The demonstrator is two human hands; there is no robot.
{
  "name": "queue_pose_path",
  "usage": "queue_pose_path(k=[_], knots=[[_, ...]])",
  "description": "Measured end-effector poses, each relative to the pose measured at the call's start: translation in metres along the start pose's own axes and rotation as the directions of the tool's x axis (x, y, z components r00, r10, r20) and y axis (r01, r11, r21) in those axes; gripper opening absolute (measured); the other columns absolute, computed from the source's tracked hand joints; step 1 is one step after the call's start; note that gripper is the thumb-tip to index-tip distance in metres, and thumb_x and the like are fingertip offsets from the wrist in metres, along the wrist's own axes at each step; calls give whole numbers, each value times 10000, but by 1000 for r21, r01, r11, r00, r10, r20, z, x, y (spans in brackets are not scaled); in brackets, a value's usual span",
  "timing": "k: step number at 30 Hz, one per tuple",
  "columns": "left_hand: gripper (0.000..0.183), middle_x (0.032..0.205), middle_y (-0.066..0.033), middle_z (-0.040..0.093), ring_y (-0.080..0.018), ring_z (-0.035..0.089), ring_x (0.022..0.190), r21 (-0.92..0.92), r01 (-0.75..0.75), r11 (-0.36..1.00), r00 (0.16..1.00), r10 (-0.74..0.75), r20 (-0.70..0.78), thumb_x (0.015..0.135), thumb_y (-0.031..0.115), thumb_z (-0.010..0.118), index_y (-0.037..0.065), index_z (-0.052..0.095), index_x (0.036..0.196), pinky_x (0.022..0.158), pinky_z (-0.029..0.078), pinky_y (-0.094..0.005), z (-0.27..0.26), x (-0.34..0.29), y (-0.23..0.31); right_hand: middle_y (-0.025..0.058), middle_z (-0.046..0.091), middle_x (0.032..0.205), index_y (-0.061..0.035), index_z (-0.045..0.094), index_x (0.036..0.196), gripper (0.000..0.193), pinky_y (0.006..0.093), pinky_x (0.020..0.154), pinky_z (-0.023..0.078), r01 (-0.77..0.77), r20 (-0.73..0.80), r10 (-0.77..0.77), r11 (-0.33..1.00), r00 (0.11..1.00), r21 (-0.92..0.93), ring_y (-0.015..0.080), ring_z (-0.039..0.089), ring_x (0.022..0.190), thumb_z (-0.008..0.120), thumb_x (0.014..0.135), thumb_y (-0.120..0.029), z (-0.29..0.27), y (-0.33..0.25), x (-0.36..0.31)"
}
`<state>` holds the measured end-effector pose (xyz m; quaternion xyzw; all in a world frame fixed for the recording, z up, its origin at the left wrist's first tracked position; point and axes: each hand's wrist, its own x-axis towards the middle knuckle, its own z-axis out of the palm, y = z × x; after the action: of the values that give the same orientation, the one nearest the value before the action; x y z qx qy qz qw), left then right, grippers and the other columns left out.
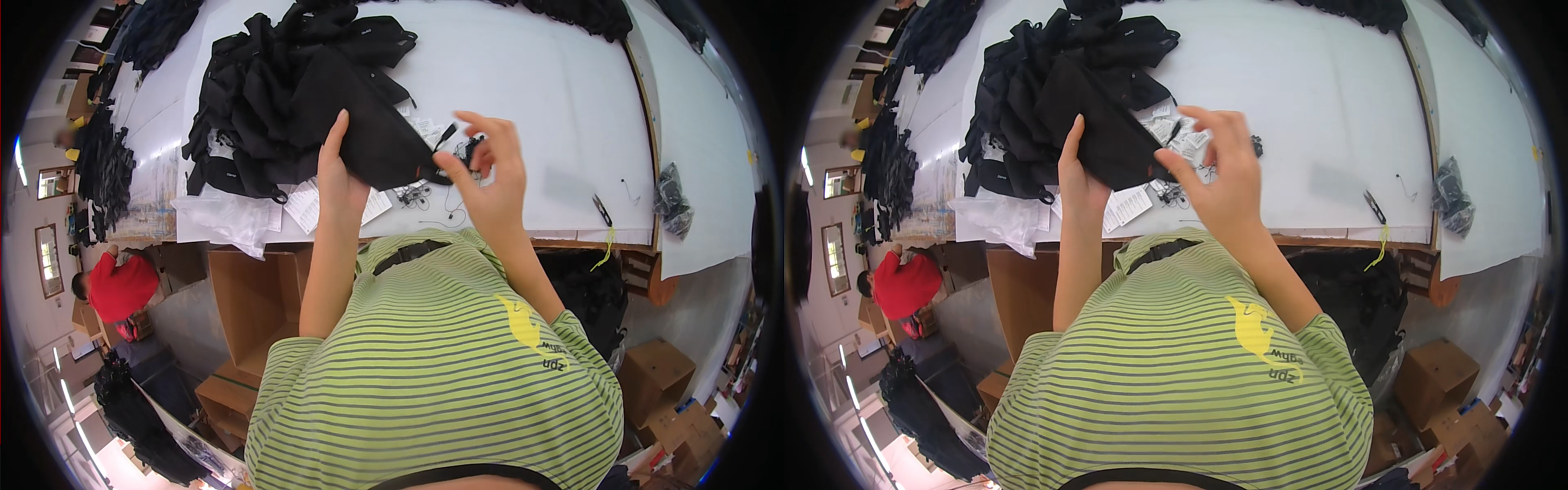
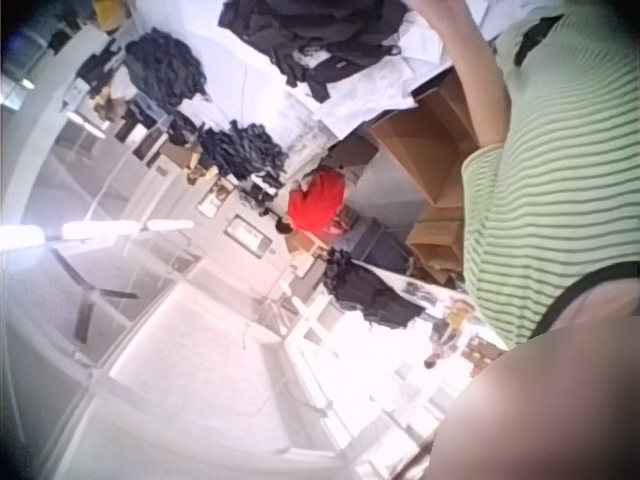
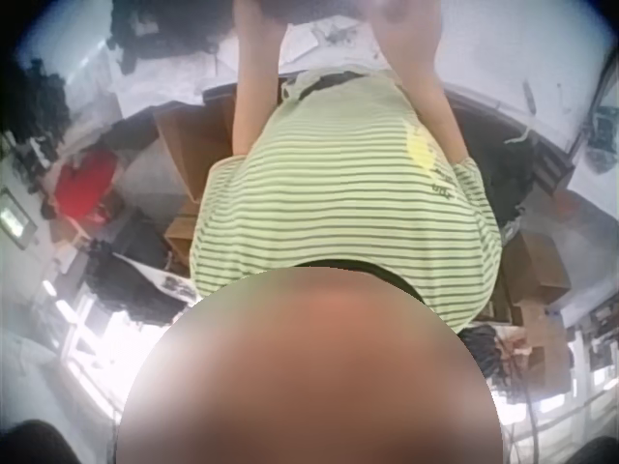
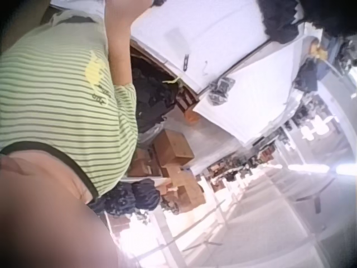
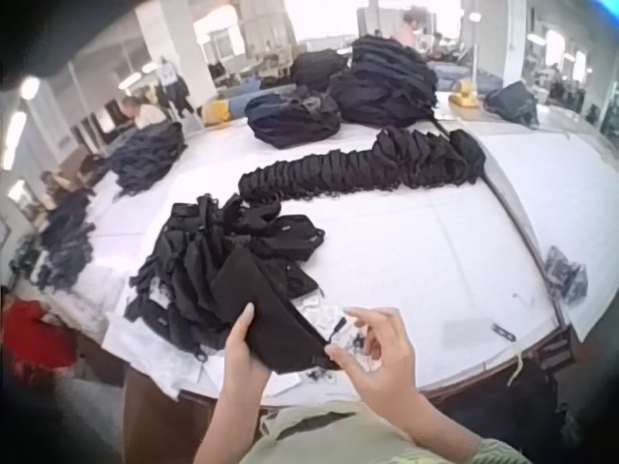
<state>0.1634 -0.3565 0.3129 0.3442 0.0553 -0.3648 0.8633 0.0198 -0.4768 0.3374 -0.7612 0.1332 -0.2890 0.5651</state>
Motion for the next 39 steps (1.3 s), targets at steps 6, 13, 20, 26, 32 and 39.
queue_pose_path(k=[6,13,20,26,32,39], knots=[[423,1318,-130,472,-264,470,1206,-94,-14,996,1000,17,27,961,258,432,13,402,1304,999,399,-417,2,-10,-26,40,588,1101,-125,617,1124,459,250,578,459,116,22,-115,929,993,-351,157,583,739,772,709,-243,9,10,-15],[478,1276,-104,469,-234,492,1138,74,121,990,991,-125,53,923,248,546,34,371,1312,1009,395,-385,-23,-19,-34,27,617,1014,-73,652,989,275,214,580,444,-152,-41,151,988,988,-31,100,561,698,744,741,-150,-14,41,3],[241,934,-27,595,-102,550,827,861,-371,348,911,317,264,797,86,710,12,629,1012,684,463,-232,-57,5,-14,4,625,752,-36,661,897,192,186,492,408,-439,96,429,887,898,146,40,486,520,741,743,-119,-30,80,16],[240,875,-45,657,-65,574,598,738,-186,648,956,293,-16,931,218,552,11,651,999,519,454,-187,-76,49,-13,25,634,768,-24,662,908,196,190,489,423,-439,-83,466,870,881,225,52,540,582,741,755,-118,-39,135,50],[226,911,-70,655,-151,600,759,963,-4,270,994,106,-26,893,206,573,-4,626,959,657,473,-280,-142,63,-27,68,627,1046,-57,625,1056,279,245,657,484,-197,-513,233,972,826,125,117,607,697,699,797,-131,-40,228,76],[208,764,-67,532,-273,536,766,923,-205,-326,920,257,295,760,134,691,31,595,913,743,436,-338,-153,56,-103,50,584,1070,-117,634,1028,259,271,632,471,-491,-358,395,840,846,-231,145,592,637,648,770,-94,-33,248,40]])
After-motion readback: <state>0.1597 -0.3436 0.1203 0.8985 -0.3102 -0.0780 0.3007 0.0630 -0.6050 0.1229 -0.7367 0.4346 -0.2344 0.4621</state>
